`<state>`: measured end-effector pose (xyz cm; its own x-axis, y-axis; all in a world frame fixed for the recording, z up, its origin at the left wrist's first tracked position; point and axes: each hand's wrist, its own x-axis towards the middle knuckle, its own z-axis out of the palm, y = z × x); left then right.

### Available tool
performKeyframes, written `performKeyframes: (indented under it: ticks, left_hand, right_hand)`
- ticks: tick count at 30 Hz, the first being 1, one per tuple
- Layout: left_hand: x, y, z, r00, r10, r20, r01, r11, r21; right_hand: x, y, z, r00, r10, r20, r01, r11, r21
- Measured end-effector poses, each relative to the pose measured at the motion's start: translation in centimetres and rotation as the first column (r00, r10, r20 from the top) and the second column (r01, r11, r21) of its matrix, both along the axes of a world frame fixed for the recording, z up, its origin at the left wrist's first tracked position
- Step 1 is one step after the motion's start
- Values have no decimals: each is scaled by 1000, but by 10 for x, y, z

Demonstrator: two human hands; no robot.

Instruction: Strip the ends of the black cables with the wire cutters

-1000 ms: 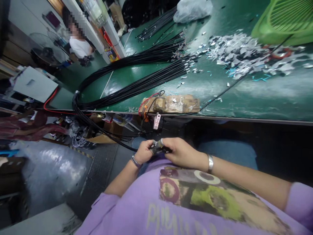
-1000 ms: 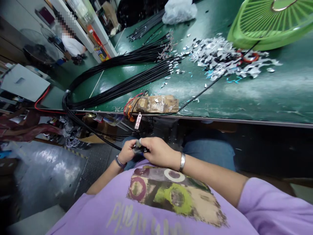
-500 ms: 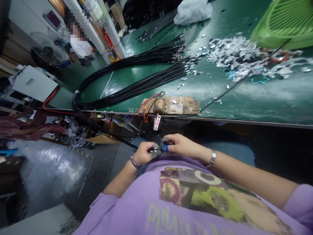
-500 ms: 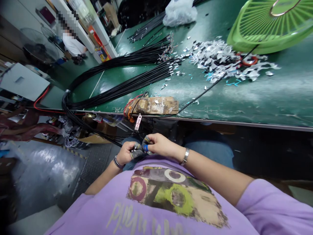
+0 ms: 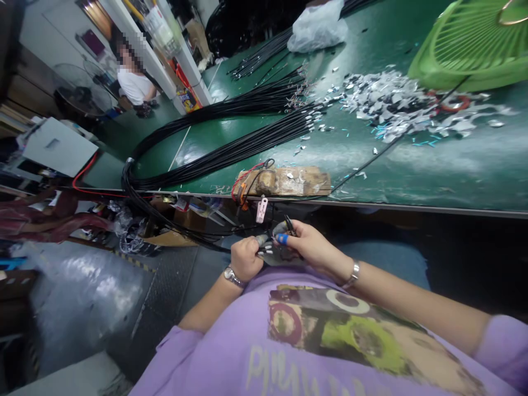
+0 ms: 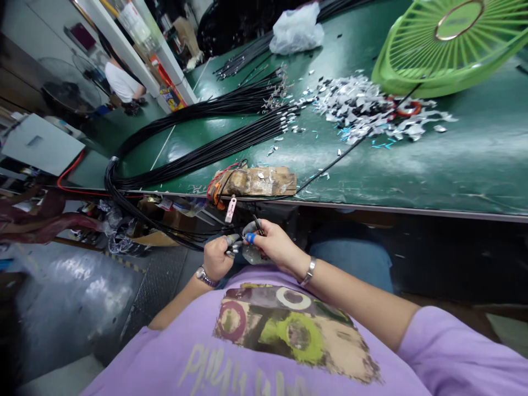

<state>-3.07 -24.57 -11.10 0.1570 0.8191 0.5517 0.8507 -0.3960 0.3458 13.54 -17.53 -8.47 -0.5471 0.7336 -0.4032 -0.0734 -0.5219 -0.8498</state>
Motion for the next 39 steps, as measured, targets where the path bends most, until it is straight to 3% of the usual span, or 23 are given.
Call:
performKeyframes:
  ticks: [3,6,11,15,20,25,29,34,39]
  left_hand:
    - [1,-1,3,976,71,205,-17,967,-253]
    - [0,-2,11,878,146,455,87,887,-453]
    - [-5,-3,23,688,215,693,300,785,-542]
    - [-5,-4,24,632,227,741,369,753,-545]
    - [-1,0,22,621,237,747,331,784,-524]
    - [1,2,24,647,240,723,300,792,-531]
    - [2,2,26,644,228,730,303,801,-517]
    - [2,1,26,642,203,739,324,802,-502]
    - [1,1,23,661,202,723,297,813,-500]
  right_hand:
    - [0,-1,-2,1000,24,7,-25,990,137]
    - [-2,-1,-4,997,80,-19,-74,973,218]
    - [-7,0,-6,994,109,-18,-92,911,403]
    - [-10,-2,-7,997,72,15,-70,883,464]
    - [-7,-5,-6,997,74,-2,-69,945,319]
    - [-4,-4,-3,994,110,-10,-105,964,245]
    - [-5,-4,-3,983,154,-102,-152,988,30]
    - [-5,-7,-10,947,160,-280,-220,955,-198]
    - [-4,-8,-14,932,157,-326,-257,922,-290]
